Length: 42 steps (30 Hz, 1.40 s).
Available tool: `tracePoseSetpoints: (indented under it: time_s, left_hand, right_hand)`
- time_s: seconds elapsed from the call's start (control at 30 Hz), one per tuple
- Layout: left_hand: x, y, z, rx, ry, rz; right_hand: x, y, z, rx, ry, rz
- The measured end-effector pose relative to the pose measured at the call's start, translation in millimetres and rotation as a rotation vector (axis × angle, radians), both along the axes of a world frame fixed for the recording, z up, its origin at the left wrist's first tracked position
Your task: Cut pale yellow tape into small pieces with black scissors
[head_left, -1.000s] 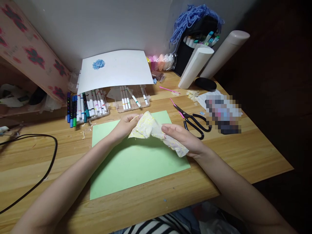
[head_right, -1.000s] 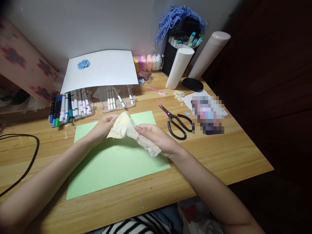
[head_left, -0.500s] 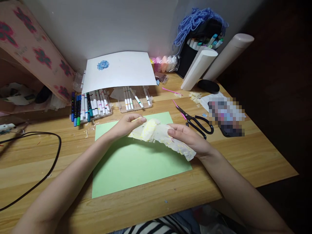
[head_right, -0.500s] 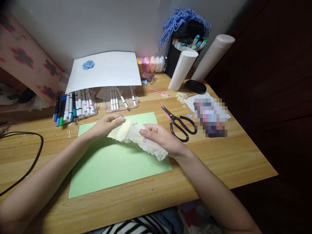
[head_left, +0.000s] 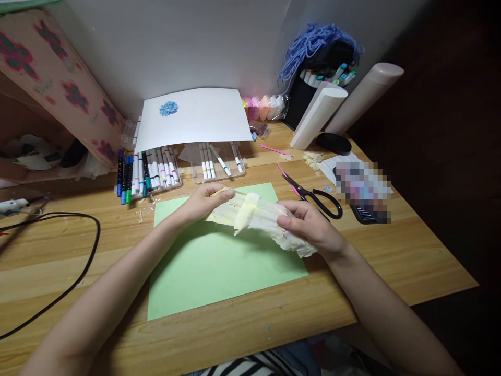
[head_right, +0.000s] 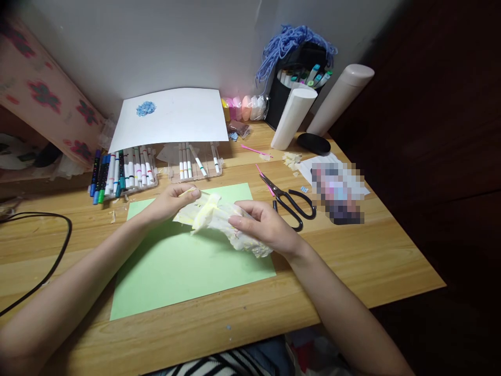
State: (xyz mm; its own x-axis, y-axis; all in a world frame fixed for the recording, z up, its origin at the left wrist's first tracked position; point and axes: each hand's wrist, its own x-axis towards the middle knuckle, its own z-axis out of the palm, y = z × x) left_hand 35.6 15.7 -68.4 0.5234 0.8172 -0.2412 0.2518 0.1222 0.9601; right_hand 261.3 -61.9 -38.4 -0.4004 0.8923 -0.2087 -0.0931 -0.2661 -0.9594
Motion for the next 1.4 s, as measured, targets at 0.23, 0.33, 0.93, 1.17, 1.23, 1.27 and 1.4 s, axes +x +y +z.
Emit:
tracePoseSetpoints:
  time_s: [0.23, 0.33, 0.93, 1.17, 1.23, 1.27, 1.4]
  left_hand:
    - [0, 2, -1.9, 0.009, -0.007, -0.006]
    - [-2, 3, -3.6, 0.048, -0.001, 0.017]
    - [-8, 10, 0.2, 0.292, 0.198, -0.039]
    - [-17, 12, -1.4, 0.609, 0.573, -0.054]
    - [-11, 3, 4.0, 0.742, 0.65, 0.053]
    - [-6, -3, 8.1, 0.775, 0.635, 0.09]
    - [16, -29, 25.2, 0.5, 0.204, -0.085]
  right_hand:
    - [5, 2, -5.1, 0.0, 0.072, -0.029]
    - [8, 1, -6.8, -0.025, 0.114, -0.098]
    - [32, 4, -0.8, 0.12, 0.118, -0.557]
    - [19, 3, -7.7, 0.056, 0.124, -0.371]
    - [16, 3, -11.5, 0.042, 0.117, -0.279]
    - [15, 4, -13.3, 0.034, 0.119, -0.238]
    - [10, 6, -16.5, -0.022, 0.062, -0.013]
